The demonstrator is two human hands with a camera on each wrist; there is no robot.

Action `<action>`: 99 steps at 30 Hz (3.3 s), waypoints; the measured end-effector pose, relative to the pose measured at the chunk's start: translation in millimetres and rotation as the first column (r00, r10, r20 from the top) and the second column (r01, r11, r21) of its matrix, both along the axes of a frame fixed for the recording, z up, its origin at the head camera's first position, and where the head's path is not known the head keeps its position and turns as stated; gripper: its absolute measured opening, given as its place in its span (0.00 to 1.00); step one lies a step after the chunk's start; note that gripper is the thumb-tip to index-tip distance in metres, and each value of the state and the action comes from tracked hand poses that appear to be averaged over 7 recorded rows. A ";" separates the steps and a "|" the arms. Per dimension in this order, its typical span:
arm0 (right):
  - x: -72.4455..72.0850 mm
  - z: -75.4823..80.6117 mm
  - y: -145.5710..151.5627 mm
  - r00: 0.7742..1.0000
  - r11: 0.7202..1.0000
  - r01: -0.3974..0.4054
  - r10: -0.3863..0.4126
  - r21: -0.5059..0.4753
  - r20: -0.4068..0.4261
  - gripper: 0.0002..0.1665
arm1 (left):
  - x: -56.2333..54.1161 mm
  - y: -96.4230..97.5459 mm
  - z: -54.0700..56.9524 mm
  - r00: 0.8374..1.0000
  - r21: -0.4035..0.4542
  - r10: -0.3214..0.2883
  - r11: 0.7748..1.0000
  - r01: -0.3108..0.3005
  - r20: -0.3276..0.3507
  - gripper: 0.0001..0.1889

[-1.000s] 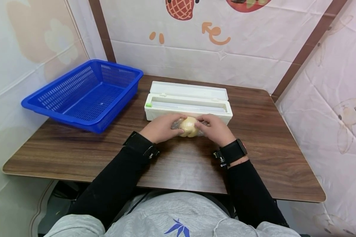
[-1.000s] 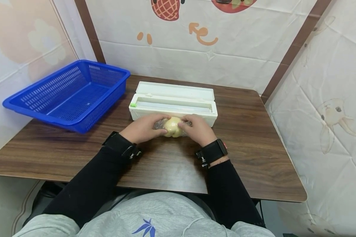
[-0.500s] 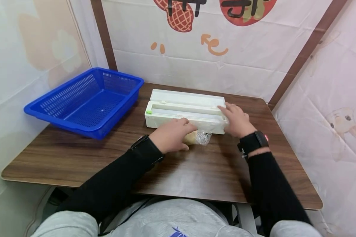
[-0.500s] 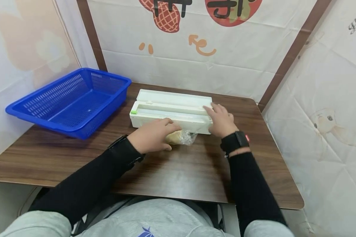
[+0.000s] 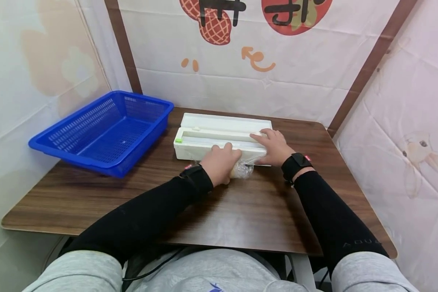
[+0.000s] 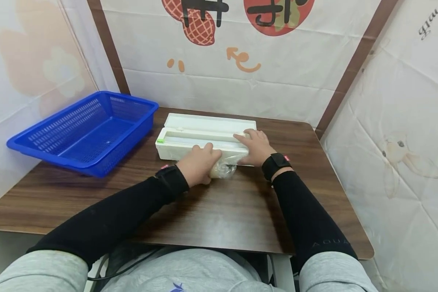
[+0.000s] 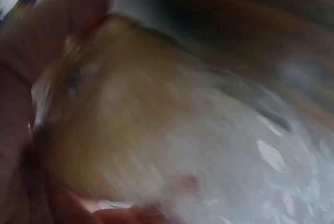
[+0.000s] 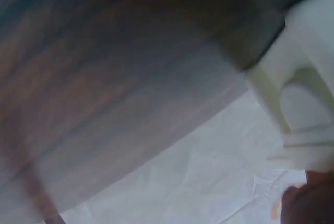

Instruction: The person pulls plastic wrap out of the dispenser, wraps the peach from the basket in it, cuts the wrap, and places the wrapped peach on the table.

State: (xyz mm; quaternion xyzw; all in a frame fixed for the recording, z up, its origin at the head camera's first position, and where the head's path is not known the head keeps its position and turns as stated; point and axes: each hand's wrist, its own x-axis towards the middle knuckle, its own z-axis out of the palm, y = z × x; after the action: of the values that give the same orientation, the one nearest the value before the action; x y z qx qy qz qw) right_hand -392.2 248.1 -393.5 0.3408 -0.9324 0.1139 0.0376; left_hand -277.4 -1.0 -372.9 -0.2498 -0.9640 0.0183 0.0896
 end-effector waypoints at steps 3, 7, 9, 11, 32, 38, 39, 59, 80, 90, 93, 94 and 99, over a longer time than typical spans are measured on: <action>2.4 1.4 -4.5 1.000 1.000 0.000 0.000 -0.012 0.013 0.57 | -1.1 -14.1 23.2 0.990 0.047 -0.011 0.999 0.004 0.143 0.41; 3.9 -0.6 -8.4 0.998 0.998 0.065 -0.065 0.003 0.004 0.56 | -0.4 -25.1 44.0 0.986 0.084 -0.029 0.996 0.015 0.165 0.37; 4.4 -1.7 -9.7 0.994 0.994 0.108 -0.108 0.005 -0.005 0.57 | -2.7 -25.9 43.3 0.992 0.091 -0.032 0.996 0.020 0.124 0.35; 5.1 -1.8 -11.2 0.991 0.991 0.135 -0.135 -0.004 -0.010 0.57 | -6.9 -25.3 35.6 0.995 0.080 -0.022 0.997 0.014 0.096 0.37; -2.5 -3.2 -26.9 0.969 0.969 0.247 -0.246 0.010 -0.009 0.55 | 18.0 -58.5 51.2 0.966 0.072 -0.257 0.964 0.258 -0.020 0.34; -3.8 -5.0 -30.8 0.964 0.964 0.264 -0.263 0.038 -0.031 0.55 | 37.6 -66.5 45.8 0.961 0.103 -0.271 0.956 0.275 -0.045 0.39; -4.1 -5.4 -31.4 0.963 0.963 0.267 -0.266 0.043 -0.032 0.56 | 40.7 -67.1 45.1 0.961 0.104 -0.272 0.956 0.275 -0.041 0.39; -5.0 5.8 -34.7 0.950 0.949 0.309 -0.311 0.066 0.032 0.57 | 95.0 -78.5 54.5 0.964 0.114 -0.259 0.958 0.265 -0.065 0.40; -13.2 17.9 -41.3 0.954 0.954 0.293 -0.296 0.056 0.047 0.58 | 142.7 -97.6 57.4 0.964 0.153 -0.239 0.955 0.256 -0.121 0.37; -24.9 17.8 -33.2 0.963 0.931 0.265 -0.268 0.252 -0.024 0.60 | 85.1 -40.7 19.6 0.979 0.104 -0.190 0.978 0.182 0.073 0.34; 14.5 51.6 -41.4 0.953 0.936 0.302 -0.301 0.178 -0.035 0.49 | 73.0 -26.7 18.1 0.983 0.096 -0.152 0.985 0.142 0.101 0.37; 31.4 58.6 -41.1 0.951 0.942 0.307 -0.307 0.135 -0.026 0.47 | 70.9 -21.0 14.6 0.984 0.088 -0.145 0.987 0.136 0.105 0.38; 108.9 78.4 -51.4 0.988 0.985 0.132 -0.121 -0.112 0.095 0.30 | 75.4 -17.3 13.3 0.987 0.071 -0.130 0.990 0.123 0.099 0.43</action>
State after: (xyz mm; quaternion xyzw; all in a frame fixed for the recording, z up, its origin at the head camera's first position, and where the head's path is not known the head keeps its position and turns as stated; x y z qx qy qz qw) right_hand -283.2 196.7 -315.2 0.2726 -0.9446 0.1810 0.0235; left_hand -202.0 -18.4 -359.6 -0.3080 -0.9496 -0.0313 0.0488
